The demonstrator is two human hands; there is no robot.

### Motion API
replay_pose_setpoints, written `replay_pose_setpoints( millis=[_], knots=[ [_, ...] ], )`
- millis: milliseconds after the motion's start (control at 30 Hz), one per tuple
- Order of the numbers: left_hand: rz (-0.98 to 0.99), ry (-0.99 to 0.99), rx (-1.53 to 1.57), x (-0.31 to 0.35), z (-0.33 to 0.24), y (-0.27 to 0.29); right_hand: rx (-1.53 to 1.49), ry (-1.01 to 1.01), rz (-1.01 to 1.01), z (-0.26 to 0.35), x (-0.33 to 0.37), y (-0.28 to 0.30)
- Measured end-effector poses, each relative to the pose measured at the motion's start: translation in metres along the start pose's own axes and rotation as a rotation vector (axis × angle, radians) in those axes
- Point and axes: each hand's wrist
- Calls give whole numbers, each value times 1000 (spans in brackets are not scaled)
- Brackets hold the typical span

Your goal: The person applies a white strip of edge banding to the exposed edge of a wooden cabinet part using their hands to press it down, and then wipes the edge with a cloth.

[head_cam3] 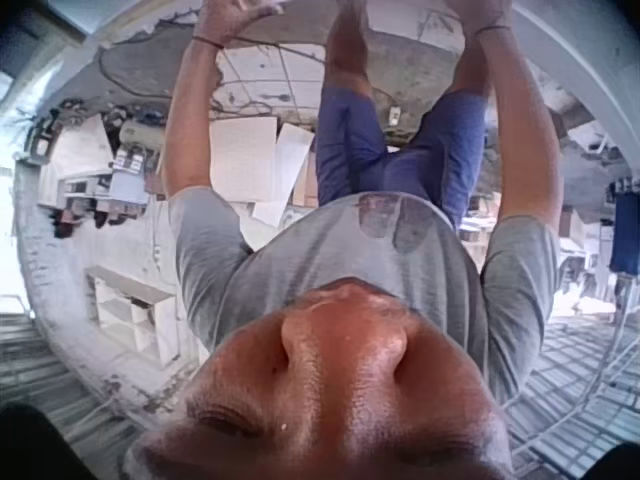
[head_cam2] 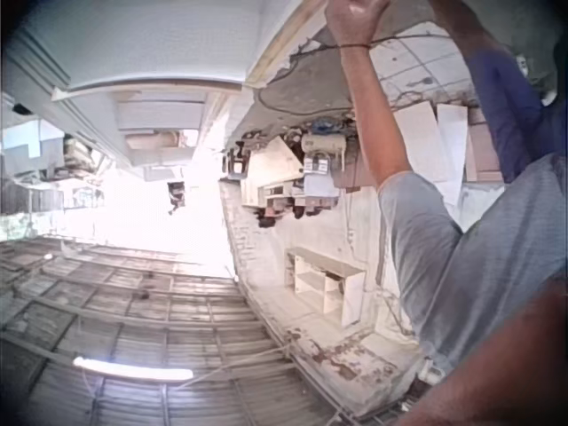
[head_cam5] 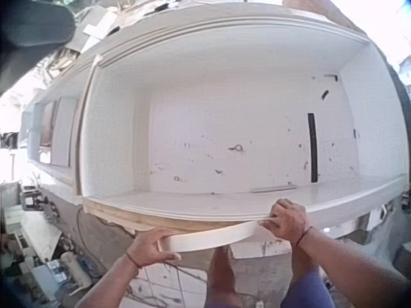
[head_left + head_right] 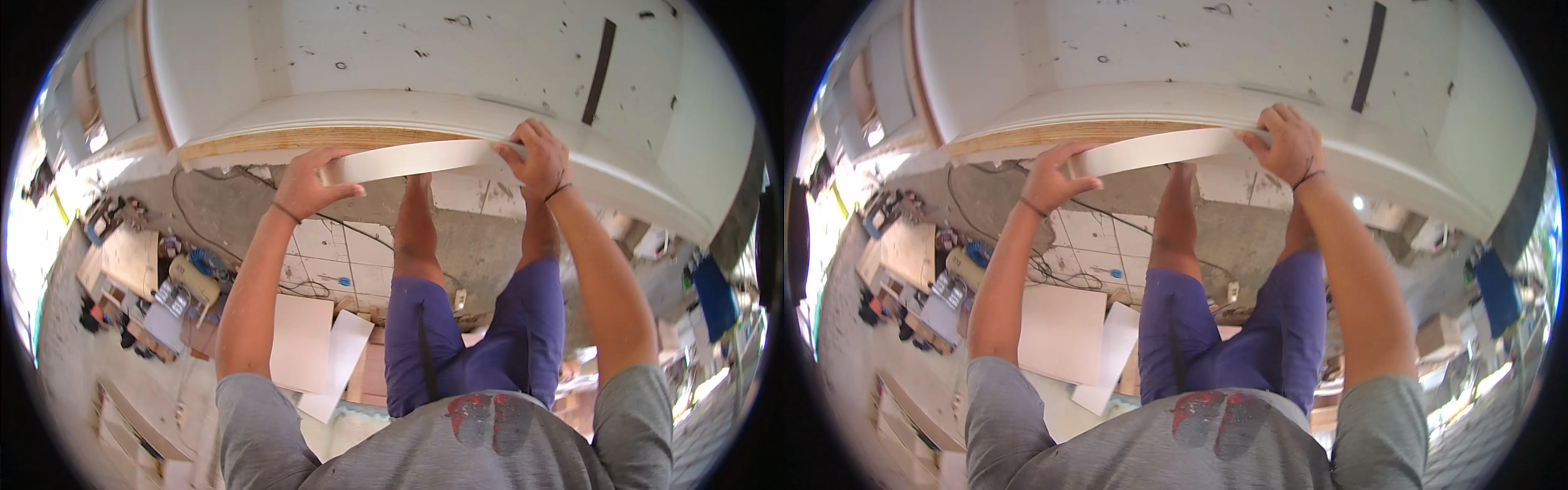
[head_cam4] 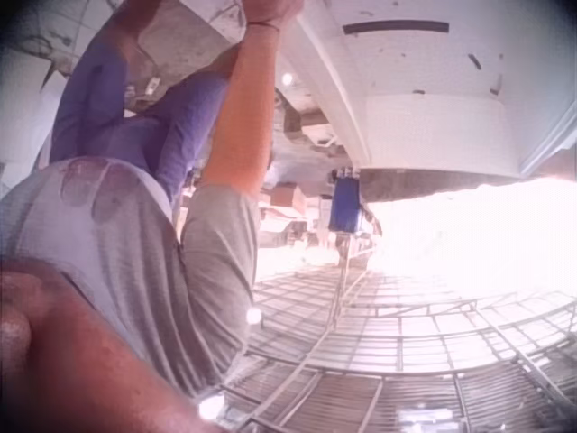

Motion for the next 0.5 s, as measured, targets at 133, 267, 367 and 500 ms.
replay_pose_setpoints(
  millis=[133,267,367,500],
  knots=[
    [116,-127,-190,-15,-32,27,39,-51,63,-13,6,4],
    [152,-162,-362,-25,-10,34,85,-60,53,-13,6,6],
    [90,-238,-382,-30,22,28,78,-63,61,-7,2,2],
    [35,-351,-464,-40,46,19,63,-60,38,-7,5,1]
  ],
)
Point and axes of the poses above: each hand's wrist, its own x-axis away from the middle knuckle, its own y-axis out of the back of the hand, z = x × y, and after that the axes turned 10 degrees about x, right-handed
